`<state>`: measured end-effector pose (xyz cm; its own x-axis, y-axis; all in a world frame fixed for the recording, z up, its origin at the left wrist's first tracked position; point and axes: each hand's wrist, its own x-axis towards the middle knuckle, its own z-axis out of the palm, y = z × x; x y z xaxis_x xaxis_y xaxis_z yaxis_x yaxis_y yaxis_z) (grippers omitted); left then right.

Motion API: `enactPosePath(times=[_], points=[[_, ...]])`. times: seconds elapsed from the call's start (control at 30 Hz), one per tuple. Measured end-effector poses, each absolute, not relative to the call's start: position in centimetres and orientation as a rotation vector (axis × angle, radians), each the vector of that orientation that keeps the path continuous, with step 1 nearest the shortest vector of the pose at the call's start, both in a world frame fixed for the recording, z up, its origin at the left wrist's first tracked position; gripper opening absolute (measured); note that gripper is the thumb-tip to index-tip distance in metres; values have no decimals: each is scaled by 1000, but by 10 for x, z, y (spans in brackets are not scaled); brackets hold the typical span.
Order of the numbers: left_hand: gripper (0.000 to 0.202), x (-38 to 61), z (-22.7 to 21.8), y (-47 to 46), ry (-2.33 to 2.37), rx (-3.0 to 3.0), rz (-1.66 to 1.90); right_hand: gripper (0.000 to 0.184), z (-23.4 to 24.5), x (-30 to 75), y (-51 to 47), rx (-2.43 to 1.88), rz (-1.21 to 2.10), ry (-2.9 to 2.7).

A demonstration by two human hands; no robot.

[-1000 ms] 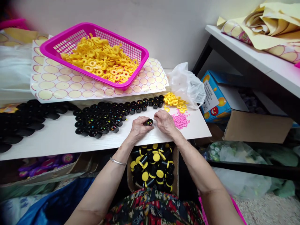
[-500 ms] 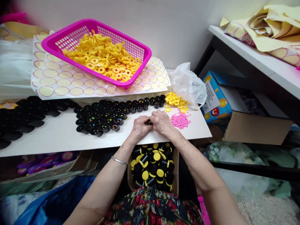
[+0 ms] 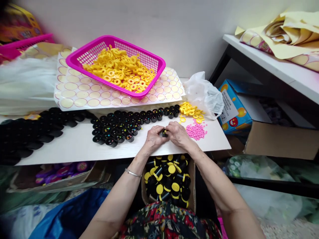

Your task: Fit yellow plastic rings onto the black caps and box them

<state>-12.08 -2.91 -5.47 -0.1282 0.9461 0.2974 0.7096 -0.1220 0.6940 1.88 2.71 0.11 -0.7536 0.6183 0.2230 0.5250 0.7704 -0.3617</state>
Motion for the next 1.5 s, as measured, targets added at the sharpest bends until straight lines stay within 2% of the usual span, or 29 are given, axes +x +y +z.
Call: enactPosePath(times=[0.07,0.13,0.27,0.4,0.67,1.0,1.3,1.4,1.5], points=[[28,-125,-49,-39,1957,1923,1086,15,-2,26,25,-867,470,-2494],[22,-130,-43,-50,2185,1977,995,12,-6,33,21,-875,537,-2372],[27,-137,-34,-66,2615,1867,497,10,-17,43,7,-887,704,-2223],[33,-137,-34,-69,2683,1751,193,11,-24,46,-7,-878,825,-2187],[42,-139,-31,-55,2696,1583,82,12,-23,59,-13,-888,889,-2128],[25,-137,-22,-59,2708,1451,211,12,-27,61,-10,-926,898,-2058],[26,-136,-38,-66,2735,1431,545,13,-19,87,-11,-979,859,-1926],[27,-143,-41,-68,2635,1440,756,11,-22,93,-18,-1019,878,-1859],[28,-152,-45,-73,2443,1347,1128,11,-27,87,-31,-1032,887,-1834]])
